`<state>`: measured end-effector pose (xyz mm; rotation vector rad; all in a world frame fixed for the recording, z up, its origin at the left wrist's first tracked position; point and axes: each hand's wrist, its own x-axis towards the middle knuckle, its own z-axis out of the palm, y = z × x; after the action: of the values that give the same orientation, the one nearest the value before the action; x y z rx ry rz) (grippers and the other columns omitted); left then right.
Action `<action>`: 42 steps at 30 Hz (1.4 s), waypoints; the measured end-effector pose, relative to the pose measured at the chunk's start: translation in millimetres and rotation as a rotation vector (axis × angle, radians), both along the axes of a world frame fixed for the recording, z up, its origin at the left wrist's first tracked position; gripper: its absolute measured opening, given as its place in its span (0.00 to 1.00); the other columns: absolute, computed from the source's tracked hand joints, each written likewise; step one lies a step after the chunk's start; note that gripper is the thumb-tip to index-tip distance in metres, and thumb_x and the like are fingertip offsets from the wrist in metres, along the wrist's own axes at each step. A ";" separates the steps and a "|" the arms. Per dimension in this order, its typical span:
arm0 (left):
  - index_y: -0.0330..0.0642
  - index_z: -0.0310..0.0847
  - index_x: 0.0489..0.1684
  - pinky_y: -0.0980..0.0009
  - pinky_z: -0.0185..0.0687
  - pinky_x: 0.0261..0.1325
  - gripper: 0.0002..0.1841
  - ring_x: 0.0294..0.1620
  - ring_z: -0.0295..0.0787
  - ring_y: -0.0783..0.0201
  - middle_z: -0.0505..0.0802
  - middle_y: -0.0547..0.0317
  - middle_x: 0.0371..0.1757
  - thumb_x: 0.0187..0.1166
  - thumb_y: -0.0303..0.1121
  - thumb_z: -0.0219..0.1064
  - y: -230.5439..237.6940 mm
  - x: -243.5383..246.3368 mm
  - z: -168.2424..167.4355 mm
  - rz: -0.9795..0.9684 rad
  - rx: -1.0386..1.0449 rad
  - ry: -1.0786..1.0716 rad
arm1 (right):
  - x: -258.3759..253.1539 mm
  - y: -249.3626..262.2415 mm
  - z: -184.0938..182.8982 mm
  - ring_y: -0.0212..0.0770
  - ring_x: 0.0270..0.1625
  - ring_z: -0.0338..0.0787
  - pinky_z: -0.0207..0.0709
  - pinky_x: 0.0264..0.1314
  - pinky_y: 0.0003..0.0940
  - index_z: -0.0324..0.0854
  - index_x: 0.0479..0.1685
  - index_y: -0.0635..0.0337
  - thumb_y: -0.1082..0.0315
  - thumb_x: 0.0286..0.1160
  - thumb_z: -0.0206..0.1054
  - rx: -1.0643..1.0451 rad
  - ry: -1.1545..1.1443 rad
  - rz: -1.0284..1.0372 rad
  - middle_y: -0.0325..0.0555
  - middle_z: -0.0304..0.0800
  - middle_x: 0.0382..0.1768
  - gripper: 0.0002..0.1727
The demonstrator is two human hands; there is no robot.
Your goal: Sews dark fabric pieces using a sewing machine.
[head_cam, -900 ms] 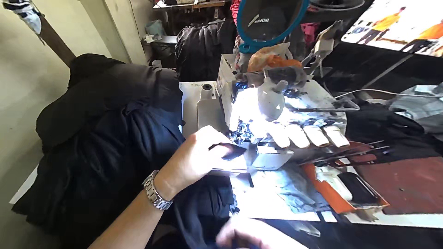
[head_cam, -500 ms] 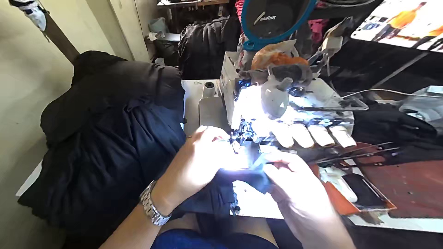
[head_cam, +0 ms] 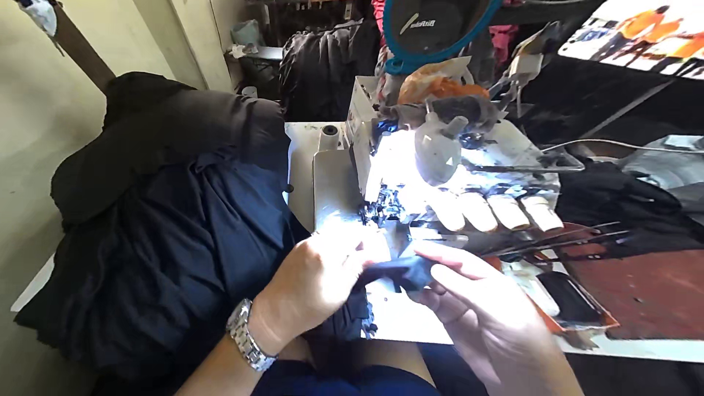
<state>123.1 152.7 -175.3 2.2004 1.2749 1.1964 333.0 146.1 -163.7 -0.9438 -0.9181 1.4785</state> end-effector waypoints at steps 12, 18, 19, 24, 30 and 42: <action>0.48 0.90 0.54 0.69 0.81 0.70 0.13 0.65 0.85 0.72 0.91 0.68 0.58 0.79 0.28 0.61 -18.8 -42.6 -42.1 0.326 0.048 0.002 | 20.3 10.6 -38.4 0.27 0.33 0.94 0.91 0.33 0.23 0.86 0.57 0.66 0.79 0.66 0.62 0.120 -0.515 -0.185 0.38 0.94 0.39 0.19; 0.50 0.92 0.47 0.63 0.80 0.71 0.12 0.62 0.86 0.70 0.92 0.67 0.53 0.84 0.44 0.65 -6.8 -31.8 -48.4 0.295 -0.021 0.086 | 27.8 9.8 -43.1 0.21 0.41 0.87 0.79 0.47 0.11 0.92 0.40 0.64 0.71 0.73 0.61 0.628 -1.074 -0.269 0.48 0.93 0.38 0.12; 0.50 0.92 0.47 0.56 0.76 0.77 0.13 0.57 0.89 0.71 0.93 0.69 0.48 0.84 0.45 0.65 -5.3 -33.3 -47.6 0.300 -0.021 0.117 | 27.2 9.1 -39.1 0.19 0.42 0.85 0.77 0.47 0.10 0.90 0.38 0.67 0.72 0.72 0.62 0.605 -1.031 -0.267 0.48 0.91 0.38 0.11; 0.46 0.90 0.46 0.69 0.87 0.53 0.10 0.35 0.88 0.76 0.93 0.68 0.35 0.83 0.36 0.63 3.0 -51.9 -29.0 0.248 -0.014 0.101 | 11.1 9.1 -17.0 0.17 0.27 0.85 0.85 0.30 0.16 0.79 0.34 0.56 0.69 0.82 0.58 0.167 -0.631 -0.223 0.26 0.84 0.30 0.08; 0.43 0.91 0.48 0.48 0.81 0.63 0.08 0.57 0.87 0.52 0.90 0.52 0.51 0.81 0.32 0.67 31.4 -45.9 -11.3 0.406 0.139 0.301 | -20.0 9.3 -29.7 0.29 0.20 0.89 0.87 0.26 0.24 0.74 0.46 0.62 0.74 0.87 0.54 -0.186 -0.353 -0.099 0.36 0.86 0.20 0.04; 0.50 0.93 0.57 0.31 0.53 0.86 0.24 0.81 0.79 0.51 0.93 0.54 0.67 0.91 0.50 0.49 -20.2 4.2 -58.8 0.313 0.174 0.270 | -10.3 -18.5 -43.5 0.25 0.30 0.92 0.90 0.35 0.24 0.80 0.48 0.69 0.80 0.74 0.57 0.066 -0.554 -0.049 0.37 0.90 0.35 0.10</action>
<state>127.2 132.5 -234.1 2.4157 1.7376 1.1864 322.7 127.6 -207.1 -1.3485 -1.3185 1.1507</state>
